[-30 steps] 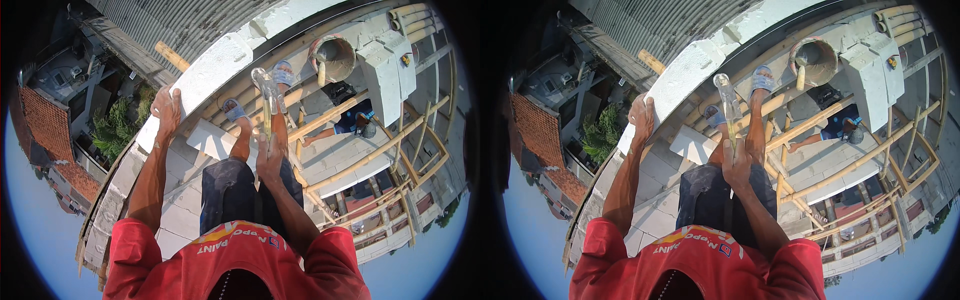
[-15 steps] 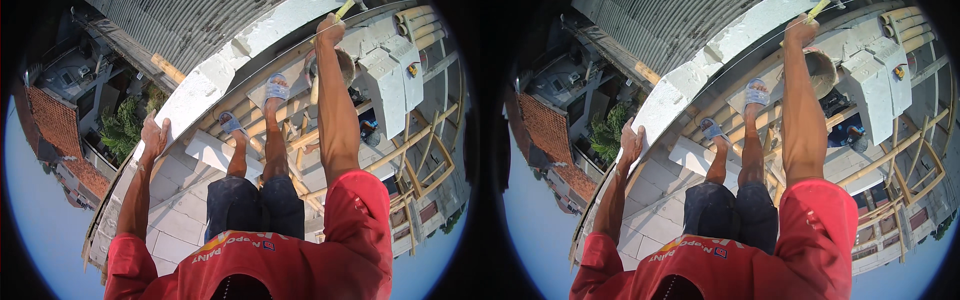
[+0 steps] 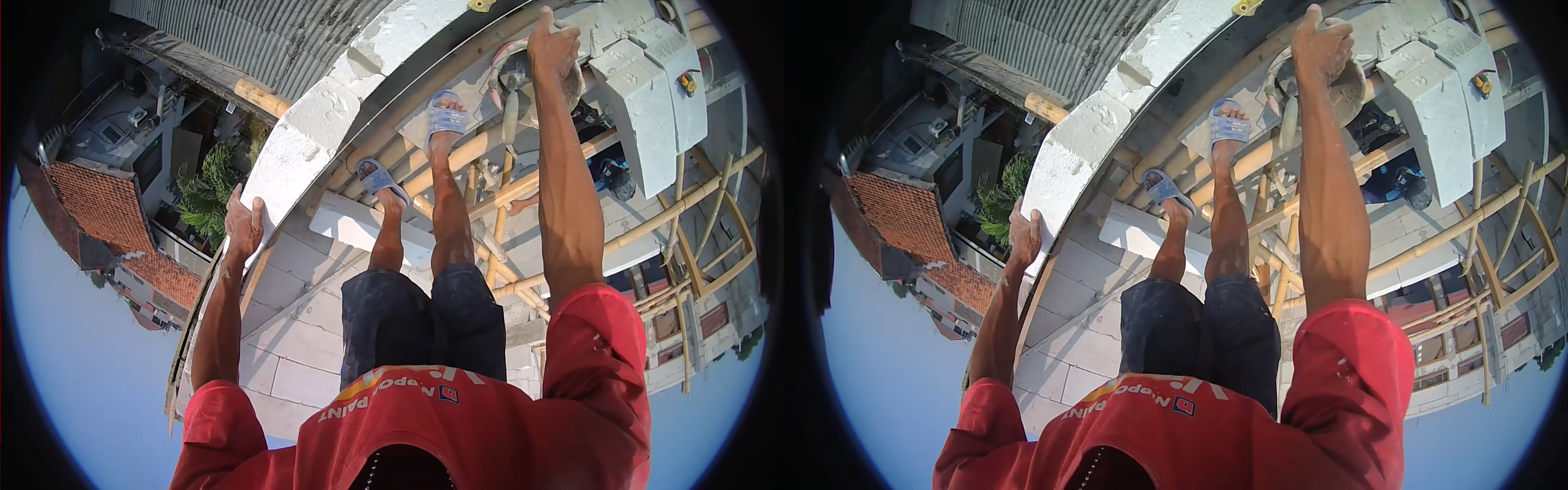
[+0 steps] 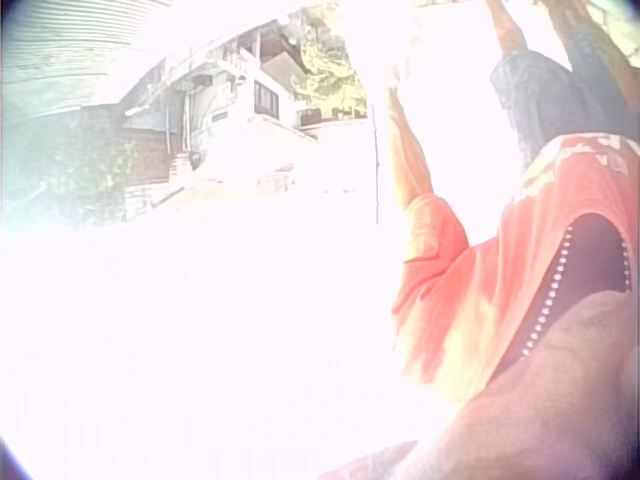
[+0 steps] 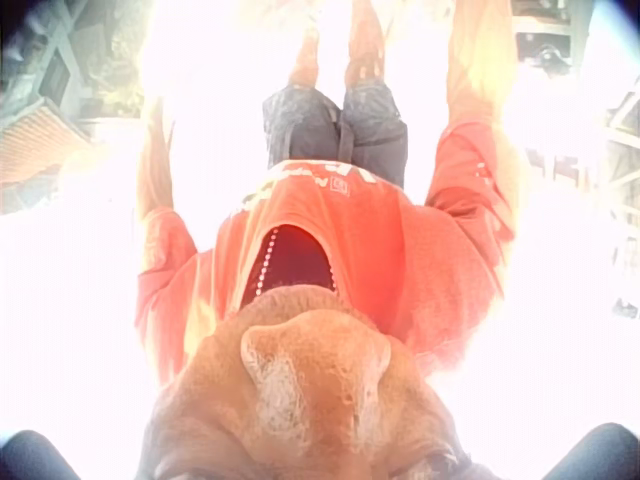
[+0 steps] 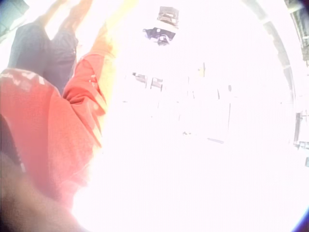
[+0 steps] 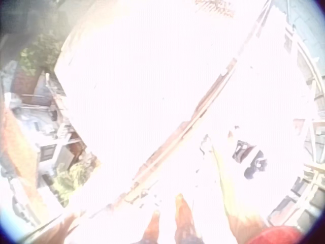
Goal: The person applies mortar from a bucket to a wall edge using a trowel, lifts a white concrete block into position, and taps the block with a hammer to level it.
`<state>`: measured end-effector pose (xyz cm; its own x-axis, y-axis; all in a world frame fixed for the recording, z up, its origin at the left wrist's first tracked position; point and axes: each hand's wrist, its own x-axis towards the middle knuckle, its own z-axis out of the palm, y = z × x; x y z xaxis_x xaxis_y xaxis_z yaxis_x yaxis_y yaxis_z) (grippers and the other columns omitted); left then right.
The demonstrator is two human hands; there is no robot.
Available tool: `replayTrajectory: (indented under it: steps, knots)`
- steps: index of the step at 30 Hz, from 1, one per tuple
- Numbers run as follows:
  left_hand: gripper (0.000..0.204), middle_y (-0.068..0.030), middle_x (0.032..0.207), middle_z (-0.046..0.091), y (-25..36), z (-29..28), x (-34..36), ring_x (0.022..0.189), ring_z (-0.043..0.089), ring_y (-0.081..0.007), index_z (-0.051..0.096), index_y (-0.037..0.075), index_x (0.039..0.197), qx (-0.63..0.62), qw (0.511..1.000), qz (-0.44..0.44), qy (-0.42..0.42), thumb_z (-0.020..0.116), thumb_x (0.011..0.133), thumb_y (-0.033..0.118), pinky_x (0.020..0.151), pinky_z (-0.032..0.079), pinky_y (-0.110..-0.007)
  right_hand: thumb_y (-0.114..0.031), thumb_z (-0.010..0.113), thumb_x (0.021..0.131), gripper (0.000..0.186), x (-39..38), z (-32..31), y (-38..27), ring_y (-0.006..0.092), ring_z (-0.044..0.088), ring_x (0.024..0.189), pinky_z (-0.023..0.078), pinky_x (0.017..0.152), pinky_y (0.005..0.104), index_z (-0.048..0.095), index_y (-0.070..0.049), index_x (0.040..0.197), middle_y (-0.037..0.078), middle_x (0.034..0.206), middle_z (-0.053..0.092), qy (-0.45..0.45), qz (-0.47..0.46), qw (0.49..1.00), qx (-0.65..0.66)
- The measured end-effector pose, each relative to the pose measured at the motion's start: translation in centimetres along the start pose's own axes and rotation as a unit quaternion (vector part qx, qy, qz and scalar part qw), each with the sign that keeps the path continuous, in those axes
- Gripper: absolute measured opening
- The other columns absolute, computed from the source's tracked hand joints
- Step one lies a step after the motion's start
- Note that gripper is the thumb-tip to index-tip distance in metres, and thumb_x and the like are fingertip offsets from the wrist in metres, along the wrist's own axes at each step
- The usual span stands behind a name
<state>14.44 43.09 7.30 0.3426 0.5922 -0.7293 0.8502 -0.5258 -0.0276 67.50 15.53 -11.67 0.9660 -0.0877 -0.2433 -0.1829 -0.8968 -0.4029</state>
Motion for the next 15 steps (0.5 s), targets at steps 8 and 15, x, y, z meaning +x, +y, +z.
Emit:
replayTrajectory:
  steps: [8, 15]
  knots:
    - [0.087, -0.0310, 0.144, 0.039, -0.9, 0.2, 0.5, 0.138, 0.035, -0.0417, 0.023, -0.007, 0.152, 0.023, 0.999, 0.029, -0.027, 0.027, 0.102, 0.064, 0.115, 0.025, -0.049, -0.069, 0.059, 0.085, 0.089, -6.4, 1.1, 17.5, 0.0473, 0.053, 0.128, 0.042, 0.107, 0.0504, 0.059, 0.009, 0.128, 0.035, 0.131, 0.057, -0.333, 0.134, 0.911, -0.206]
    - [0.077, -0.0311, 0.135, 0.044, -1.3, 0.5, 0.5, 0.128, 0.044, -0.0418, 0.025, -0.009, 0.149, 0.029, 0.999, 0.036, -0.007, 0.028, 0.105, 0.054, 0.110, 0.032, -0.047, -0.045, 0.070, 0.085, 0.064, -8.5, 2.1, 19.2, 0.0479, 0.060, 0.117, 0.049, 0.099, 0.0516, 0.056, 0.003, 0.124, 0.033, 0.130, 0.058, -0.298, 0.110, 0.940, -0.127]
